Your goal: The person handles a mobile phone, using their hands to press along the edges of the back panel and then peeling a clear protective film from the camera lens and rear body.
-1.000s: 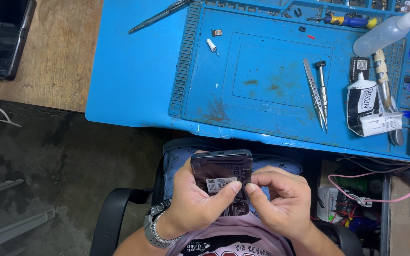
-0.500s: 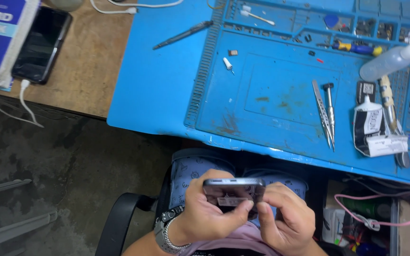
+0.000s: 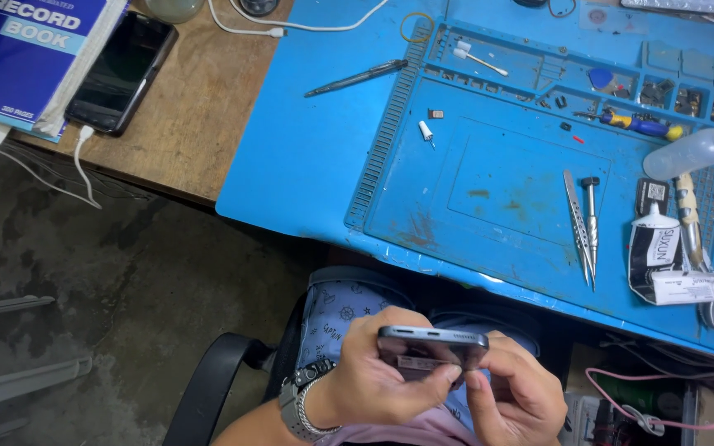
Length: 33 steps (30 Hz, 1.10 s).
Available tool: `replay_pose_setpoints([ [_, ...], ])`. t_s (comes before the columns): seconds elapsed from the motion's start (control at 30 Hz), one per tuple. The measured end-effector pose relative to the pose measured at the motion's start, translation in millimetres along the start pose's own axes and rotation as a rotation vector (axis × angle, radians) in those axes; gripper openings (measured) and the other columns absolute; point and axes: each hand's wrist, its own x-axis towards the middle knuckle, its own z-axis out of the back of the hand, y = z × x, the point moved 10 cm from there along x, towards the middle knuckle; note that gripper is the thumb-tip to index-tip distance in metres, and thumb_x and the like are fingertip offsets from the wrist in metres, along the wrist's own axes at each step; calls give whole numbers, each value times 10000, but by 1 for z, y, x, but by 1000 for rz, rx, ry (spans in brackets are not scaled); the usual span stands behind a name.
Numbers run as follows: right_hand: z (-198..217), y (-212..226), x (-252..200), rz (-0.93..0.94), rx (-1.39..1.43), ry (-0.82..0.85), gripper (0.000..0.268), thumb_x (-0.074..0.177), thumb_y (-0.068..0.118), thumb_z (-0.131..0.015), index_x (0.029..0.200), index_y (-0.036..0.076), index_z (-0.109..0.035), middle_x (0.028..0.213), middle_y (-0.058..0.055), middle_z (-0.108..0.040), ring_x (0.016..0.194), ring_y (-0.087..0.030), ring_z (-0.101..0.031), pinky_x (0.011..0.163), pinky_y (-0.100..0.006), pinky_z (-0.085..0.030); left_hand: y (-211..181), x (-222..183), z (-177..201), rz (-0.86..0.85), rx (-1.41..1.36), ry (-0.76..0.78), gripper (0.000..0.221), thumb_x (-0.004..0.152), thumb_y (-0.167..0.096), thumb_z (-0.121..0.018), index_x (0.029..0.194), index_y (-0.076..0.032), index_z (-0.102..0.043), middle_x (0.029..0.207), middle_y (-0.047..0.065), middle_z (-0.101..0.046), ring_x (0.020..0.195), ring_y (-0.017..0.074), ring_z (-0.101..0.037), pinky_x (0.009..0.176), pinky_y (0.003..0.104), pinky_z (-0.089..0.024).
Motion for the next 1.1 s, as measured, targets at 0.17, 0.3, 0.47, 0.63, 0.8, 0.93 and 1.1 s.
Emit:
replay_pose_setpoints([
  [0.17,-5,4,2,30,8,75,136,912,119,-632,917,-13,-663,802,-119,-691,682,-214,-681,671,-316,-558,24,-7,15,70,105,-42,324,773,-210,-862,947,-37,-651,820,75,-757,672,122,-705,573,249,-549],
  [0.3,-12,14,8,18,-2,76,143,903,110,-624,872,-27,-653,728,-128,-667,609,-213,-643,618,-310,-546,29,-7,19,95,144,-35,269,716,-234,-903,838,-52,-746,815,68,-761,715,148,-743,623,247,-575],
  [0.47,-12,4,7,-80,1,93,141,893,112,-644,814,-4,-653,690,-107,-622,584,-186,-588,577,-270,-502,33,-2,19,151,106,-17,322,731,-236,-889,923,-63,-696,882,56,-766,793,147,-753,696,271,-594],
  [0.63,-12,-25,9,-301,109,164,233,896,211,-712,718,66,-670,643,-46,-612,567,-136,-562,540,-245,-455,43,6,13,267,-110,31,388,762,-208,-882,1023,-61,-636,959,114,-774,884,199,-759,792,338,-623],
  [0.8,-34,-57,-1,-617,597,264,252,870,164,-780,676,51,-668,589,-90,-584,456,-173,-546,424,-282,-467,46,15,3,318,-261,126,216,839,-251,-823,884,-105,-669,843,4,-673,774,144,-627,716,312,-528],
  [0.93,-39,-71,-10,-700,699,309,241,862,176,-806,728,4,-702,627,-114,-625,546,-202,-574,496,-303,-472,62,9,7,345,-359,110,277,817,-247,-862,965,-88,-690,917,1,-699,836,136,-647,768,300,-543],
  [1.1,-41,-69,-14,-772,696,429,155,864,84,-795,847,-41,-705,658,-148,-676,529,-230,-684,508,-309,-591,89,-5,8,488,-485,70,429,765,-223,-906,1075,-57,-659,961,20,-690,849,131,-640,750,281,-531],
])
